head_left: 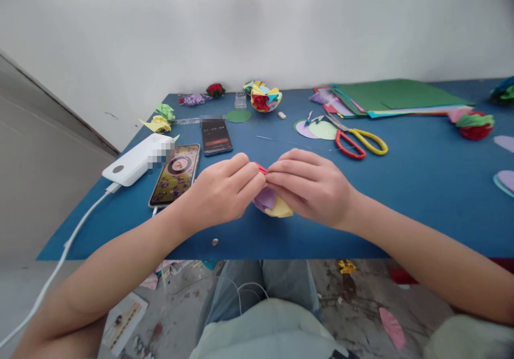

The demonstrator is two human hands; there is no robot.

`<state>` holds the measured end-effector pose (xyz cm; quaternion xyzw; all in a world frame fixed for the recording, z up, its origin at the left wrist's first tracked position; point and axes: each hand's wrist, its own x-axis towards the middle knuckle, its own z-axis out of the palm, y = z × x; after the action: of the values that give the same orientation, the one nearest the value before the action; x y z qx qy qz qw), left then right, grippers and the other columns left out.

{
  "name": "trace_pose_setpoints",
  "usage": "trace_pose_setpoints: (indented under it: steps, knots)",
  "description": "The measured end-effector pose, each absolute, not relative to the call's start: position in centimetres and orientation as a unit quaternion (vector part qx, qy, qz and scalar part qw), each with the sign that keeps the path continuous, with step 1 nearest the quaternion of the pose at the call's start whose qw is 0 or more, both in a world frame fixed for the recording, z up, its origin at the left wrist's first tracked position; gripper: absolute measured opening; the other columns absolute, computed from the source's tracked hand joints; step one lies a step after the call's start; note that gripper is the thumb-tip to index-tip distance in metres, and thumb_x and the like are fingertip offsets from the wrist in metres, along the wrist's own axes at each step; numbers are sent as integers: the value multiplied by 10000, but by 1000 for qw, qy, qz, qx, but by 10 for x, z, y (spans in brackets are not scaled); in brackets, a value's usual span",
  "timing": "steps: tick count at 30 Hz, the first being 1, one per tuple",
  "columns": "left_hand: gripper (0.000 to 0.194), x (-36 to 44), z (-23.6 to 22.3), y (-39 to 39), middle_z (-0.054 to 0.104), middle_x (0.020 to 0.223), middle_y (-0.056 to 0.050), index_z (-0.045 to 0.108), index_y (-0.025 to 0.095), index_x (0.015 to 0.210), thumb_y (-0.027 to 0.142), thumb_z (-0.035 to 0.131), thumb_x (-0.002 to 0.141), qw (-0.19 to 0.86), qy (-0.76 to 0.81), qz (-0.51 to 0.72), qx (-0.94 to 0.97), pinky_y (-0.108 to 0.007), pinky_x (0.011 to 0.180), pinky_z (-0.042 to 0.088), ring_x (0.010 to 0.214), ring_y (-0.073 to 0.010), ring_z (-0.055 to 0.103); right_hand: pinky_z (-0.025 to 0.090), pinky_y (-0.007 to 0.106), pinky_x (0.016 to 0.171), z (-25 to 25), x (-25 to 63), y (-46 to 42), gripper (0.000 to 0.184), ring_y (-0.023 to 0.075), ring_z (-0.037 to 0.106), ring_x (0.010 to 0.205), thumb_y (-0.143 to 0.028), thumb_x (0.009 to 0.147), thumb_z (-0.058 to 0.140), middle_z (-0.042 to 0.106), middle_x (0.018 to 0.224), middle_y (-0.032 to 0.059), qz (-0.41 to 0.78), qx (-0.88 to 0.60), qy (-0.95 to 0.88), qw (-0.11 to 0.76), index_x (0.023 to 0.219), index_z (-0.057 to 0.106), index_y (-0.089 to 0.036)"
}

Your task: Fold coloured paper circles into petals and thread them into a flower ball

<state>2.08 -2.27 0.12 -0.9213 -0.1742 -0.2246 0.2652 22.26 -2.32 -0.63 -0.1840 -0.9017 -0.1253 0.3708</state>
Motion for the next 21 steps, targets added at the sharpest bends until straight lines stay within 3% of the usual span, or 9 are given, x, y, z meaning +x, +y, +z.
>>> trace_pose_setpoints:
  steps: [6,10,14,16,21]
  knots:
    - [139,25,1,-24,502,726,-68,518,128,756,152,412,843,204,-243,-238,-918,-294,631,433,703,-167,407,481,325,623,-7,221,-30,133,195,573,791,-138,847,484,656,779,87,-311,-169,-871,340,876,609,-108]
    - [151,23,3,-23,498,698,-45,542,133,788,114,406,851,327,-174,-207,-906,-284,597,421,678,-155,434,493,317,659,-9,221,-27,138,180,553,792,-145,845,484,650,814,83,-229,-208,-891,332,837,618,-112]
    - [105,17,6,-20,535,797,-52,576,126,841,132,472,841,452,-63,-185,-870,-272,556,397,716,-150,471,504,276,709,-9,223,-22,150,138,536,774,-153,856,472,643,839,59,-134,-193,-917,324,801,612,-143]
    - [102,16,4,-19,526,764,-43,572,135,826,128,471,837,437,-73,-186,-877,-273,566,397,701,-146,461,501,281,680,-9,224,-22,163,146,543,777,-157,864,463,645,813,60,-176,-179,-911,326,799,611,-147]
    - [153,29,-7,-22,478,688,-53,506,139,726,164,407,840,267,-223,-226,-910,-309,622,408,672,-165,409,466,308,575,-11,222,-27,112,189,569,770,-114,820,528,667,817,98,-386,-151,-858,303,851,632,-87]
